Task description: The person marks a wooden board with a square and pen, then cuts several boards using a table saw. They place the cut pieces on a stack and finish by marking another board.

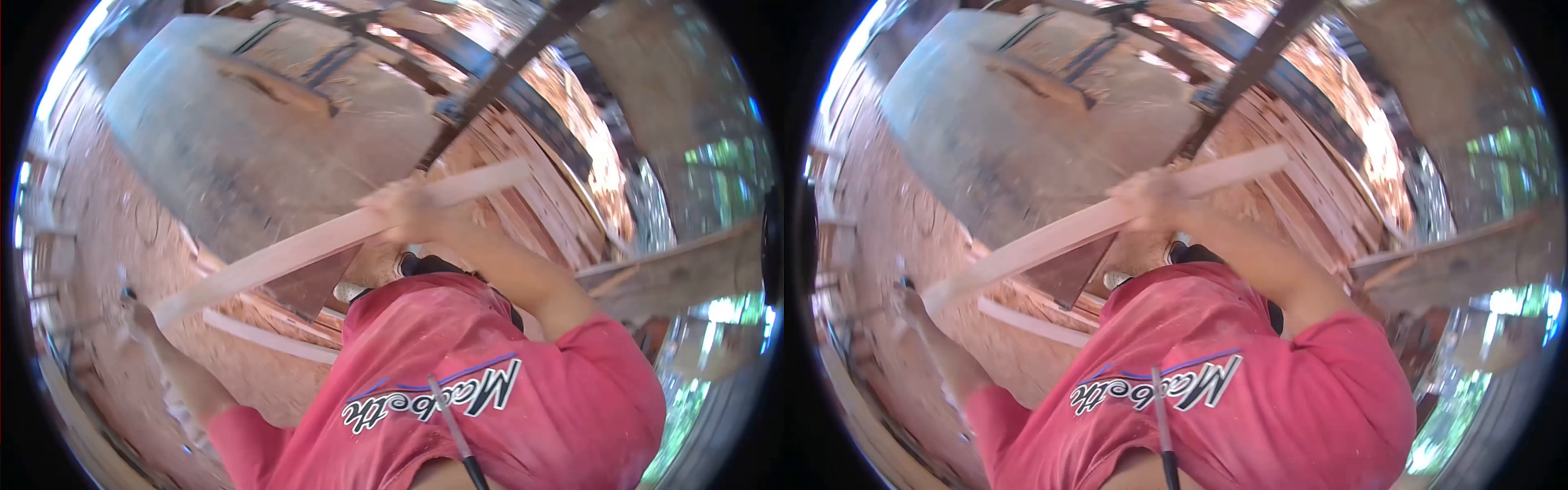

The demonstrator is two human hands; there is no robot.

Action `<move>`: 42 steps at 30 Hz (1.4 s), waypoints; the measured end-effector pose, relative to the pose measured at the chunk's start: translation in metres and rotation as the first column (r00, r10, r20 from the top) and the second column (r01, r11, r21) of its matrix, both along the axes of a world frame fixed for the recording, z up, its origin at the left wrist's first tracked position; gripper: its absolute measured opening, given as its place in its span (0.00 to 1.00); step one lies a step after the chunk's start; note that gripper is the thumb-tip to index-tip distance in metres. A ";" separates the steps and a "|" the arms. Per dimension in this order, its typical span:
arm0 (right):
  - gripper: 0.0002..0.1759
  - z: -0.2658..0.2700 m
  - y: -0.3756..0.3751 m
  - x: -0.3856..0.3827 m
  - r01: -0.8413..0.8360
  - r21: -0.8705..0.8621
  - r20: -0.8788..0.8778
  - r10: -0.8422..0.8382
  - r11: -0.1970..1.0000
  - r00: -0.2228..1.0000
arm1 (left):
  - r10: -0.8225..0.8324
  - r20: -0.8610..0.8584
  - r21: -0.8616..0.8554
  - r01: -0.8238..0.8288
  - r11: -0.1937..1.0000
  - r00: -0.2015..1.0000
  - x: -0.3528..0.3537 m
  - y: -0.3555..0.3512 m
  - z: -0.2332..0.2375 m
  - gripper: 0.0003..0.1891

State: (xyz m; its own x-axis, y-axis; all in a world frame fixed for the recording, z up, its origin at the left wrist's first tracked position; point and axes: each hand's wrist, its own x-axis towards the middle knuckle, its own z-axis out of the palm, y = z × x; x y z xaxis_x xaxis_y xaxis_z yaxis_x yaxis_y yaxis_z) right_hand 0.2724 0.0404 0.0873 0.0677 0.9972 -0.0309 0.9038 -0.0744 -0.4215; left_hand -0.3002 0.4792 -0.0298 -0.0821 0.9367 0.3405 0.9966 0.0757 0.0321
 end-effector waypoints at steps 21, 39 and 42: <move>0.36 -0.020 -0.147 0.131 0.867 -0.370 -0.725 -0.687 0.334 -0.045 | 0.122 0.607 0.149 0.264 0.953 -0.786 0.229 -0.232 -0.009 0.56; 0.24 -0.011 0.036 0.106 0.415 -0.260 -0.900 -0.375 0.872 0.222 | -0.758 0.585 0.744 -0.182 0.643 -0.288 0.311 -0.290 0.294 0.38; 0.23 -0.018 0.050 0.125 0.145 -0.351 -0.875 -0.379 0.925 0.302 | -0.707 0.691 0.627 -0.362 0.690 -0.152 0.328 -0.302 0.314 0.37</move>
